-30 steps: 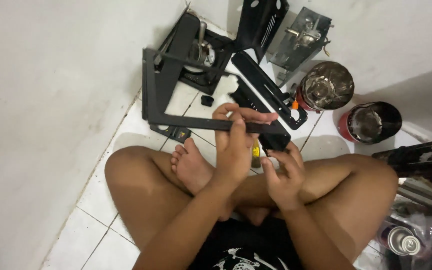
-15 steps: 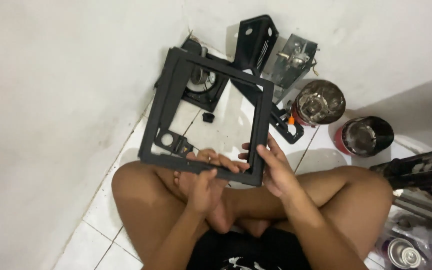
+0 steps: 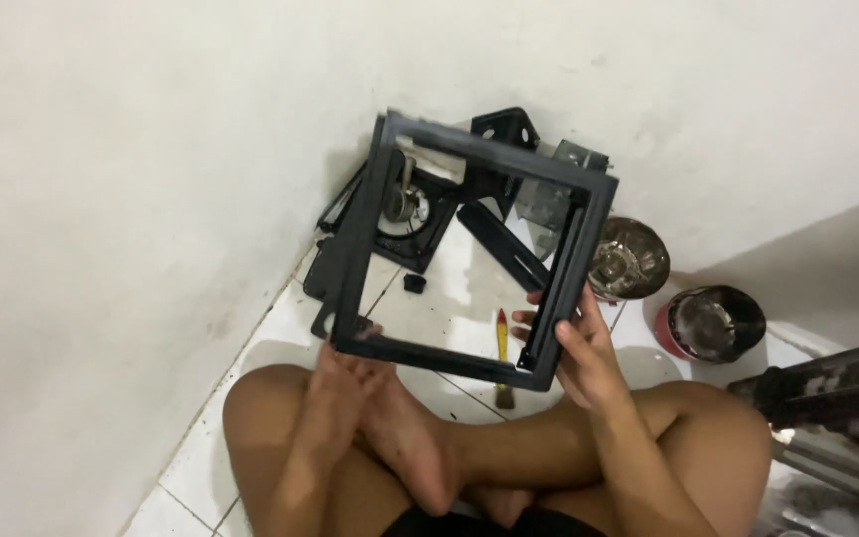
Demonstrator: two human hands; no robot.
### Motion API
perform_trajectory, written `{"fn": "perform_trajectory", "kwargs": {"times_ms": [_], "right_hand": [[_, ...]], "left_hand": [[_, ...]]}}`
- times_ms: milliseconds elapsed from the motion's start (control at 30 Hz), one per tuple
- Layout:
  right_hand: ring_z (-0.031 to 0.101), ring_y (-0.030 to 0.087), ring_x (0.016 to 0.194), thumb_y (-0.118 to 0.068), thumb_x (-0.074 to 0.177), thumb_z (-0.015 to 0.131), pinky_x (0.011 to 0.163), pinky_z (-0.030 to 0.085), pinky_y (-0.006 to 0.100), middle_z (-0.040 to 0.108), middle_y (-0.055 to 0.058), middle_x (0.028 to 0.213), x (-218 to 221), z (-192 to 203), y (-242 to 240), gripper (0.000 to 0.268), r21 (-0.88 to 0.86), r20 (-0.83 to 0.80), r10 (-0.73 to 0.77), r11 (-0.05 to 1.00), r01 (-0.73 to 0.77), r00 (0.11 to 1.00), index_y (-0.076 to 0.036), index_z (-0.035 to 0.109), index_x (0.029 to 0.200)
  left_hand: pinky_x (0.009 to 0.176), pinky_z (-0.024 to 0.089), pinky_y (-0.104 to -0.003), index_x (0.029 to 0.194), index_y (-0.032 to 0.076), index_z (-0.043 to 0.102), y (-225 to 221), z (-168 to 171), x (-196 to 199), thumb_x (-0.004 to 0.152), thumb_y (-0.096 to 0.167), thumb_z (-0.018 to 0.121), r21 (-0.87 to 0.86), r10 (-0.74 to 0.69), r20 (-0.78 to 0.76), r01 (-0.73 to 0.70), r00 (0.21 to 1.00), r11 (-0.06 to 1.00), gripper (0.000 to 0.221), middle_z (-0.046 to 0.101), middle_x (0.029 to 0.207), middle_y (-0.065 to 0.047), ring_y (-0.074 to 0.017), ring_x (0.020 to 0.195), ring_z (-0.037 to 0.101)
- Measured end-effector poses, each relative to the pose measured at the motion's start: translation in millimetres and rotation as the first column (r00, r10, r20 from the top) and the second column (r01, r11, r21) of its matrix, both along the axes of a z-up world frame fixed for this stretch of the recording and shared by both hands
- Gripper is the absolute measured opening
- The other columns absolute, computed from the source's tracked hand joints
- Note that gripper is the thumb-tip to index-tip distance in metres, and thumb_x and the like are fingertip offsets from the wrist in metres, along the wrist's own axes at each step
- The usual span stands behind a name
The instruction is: Cleaning a black metal base plate of a gas stove using a small brush to remove dust and debris.
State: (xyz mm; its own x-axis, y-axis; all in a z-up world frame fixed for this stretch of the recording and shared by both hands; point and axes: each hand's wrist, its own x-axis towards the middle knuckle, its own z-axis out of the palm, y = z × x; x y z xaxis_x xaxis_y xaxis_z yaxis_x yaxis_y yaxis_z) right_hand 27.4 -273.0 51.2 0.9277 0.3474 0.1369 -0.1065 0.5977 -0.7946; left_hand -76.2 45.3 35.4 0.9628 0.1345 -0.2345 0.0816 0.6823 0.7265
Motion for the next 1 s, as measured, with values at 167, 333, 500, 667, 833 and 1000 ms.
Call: {"fn": "perform_trajectory", "kwargs": {"times_ms": [167, 333, 500, 667, 833, 1000], "right_hand": [[0.064, 0.042, 0.114, -0.008, 0.087, 0.068, 0.097, 0.056, 0.056, 0.056, 0.024, 0.129, -7, -33, -1, 0.085, -0.051, -0.082, 0.008, 0.999, -0.013, 0.997, -0.010, 0.027, 0.161], [0.064, 0.037, 0.110, -0.009, 0.091, 0.064, 0.095, 0.056, 0.051, 0.055, 0.025, 0.132, -4, -42, 2, 0.082, -0.055, -0.093, 0.008, 0.998, -0.013, 0.996, -0.007, 0.023, 0.162], [0.063, 0.043, 0.118, -0.002, 0.084, 0.058, 0.094, 0.055, 0.052, 0.056, 0.028, 0.135, 5, -51, 2, 0.086, -0.134, -0.203, -0.015, 0.991, -0.012, 0.979, -0.013, 0.023, 0.162], [0.064, 0.032, 0.103, -0.011, 0.084, 0.073, 0.085, 0.055, 0.046, 0.063, 0.021, 0.124, 9, -54, 13, 0.086, -0.514, -0.135, -0.253, 0.844, 0.151, 0.958, -0.014, 0.030, 0.158], [0.065, 0.024, 0.088, 0.011, 0.083, 0.062, 0.071, 0.054, 0.034, 0.067, 0.017, 0.112, 4, -44, 13, 0.084, -0.558, -0.103, -0.345, 0.796, 0.233, 0.933, -0.011, 0.032, 0.159], [0.064, 0.025, 0.082, 0.014, 0.080, 0.055, 0.071, 0.057, 0.037, 0.067, 0.018, 0.109, -7, -54, 3, 0.066, -0.497, 0.012, -0.344, 0.813, 0.304, 0.939, -0.004, 0.042, 0.142]], "left_hand": [[0.096, 0.052, -0.044, 0.155, 0.003, 0.033, 10, 33, 24, 0.096, 0.033, 0.049, 0.221, -0.050, -0.021, 0.053, 0.999, 0.974, 0.068, 0.058, 0.140, -0.023, -0.0319, 0.119, 0.062], [0.064, 0.056, -0.028, 0.136, 0.000, 0.058, -10, 60, 34, 0.094, 0.012, 0.065, 0.615, 0.093, -0.201, 0.052, 0.975, 0.787, 0.045, 0.073, 0.091, -0.015, -0.0186, 0.071, 0.067], [0.069, 0.052, -0.027, 0.126, 0.010, 0.066, -18, 35, 33, 0.098, 0.018, 0.060, 0.867, 0.168, -0.068, -0.025, 0.984, 0.497, 0.029, 0.064, 0.087, -0.002, -0.0126, 0.069, 0.060], [0.065, 0.054, -0.031, 0.130, 0.019, 0.064, -45, 11, 18, 0.100, 0.026, 0.060, 0.832, 0.149, -0.141, 0.036, 0.979, 0.554, 0.031, 0.066, 0.070, -0.002, -0.0167, 0.065, 0.067], [0.065, 0.053, -0.025, 0.132, 0.014, 0.062, -59, 42, -2, 0.097, 0.014, 0.059, 0.820, 0.065, -0.173, 0.107, 0.983, 0.562, 0.036, 0.065, 0.071, -0.001, -0.0107, 0.063, 0.063], [0.064, 0.049, -0.025, 0.129, 0.004, 0.066, -53, 58, -8, 0.101, 0.015, 0.056, 0.593, -0.048, -0.057, 0.073, 0.997, 0.802, 0.032, 0.067, 0.076, -0.008, -0.0142, 0.071, 0.061]]}}
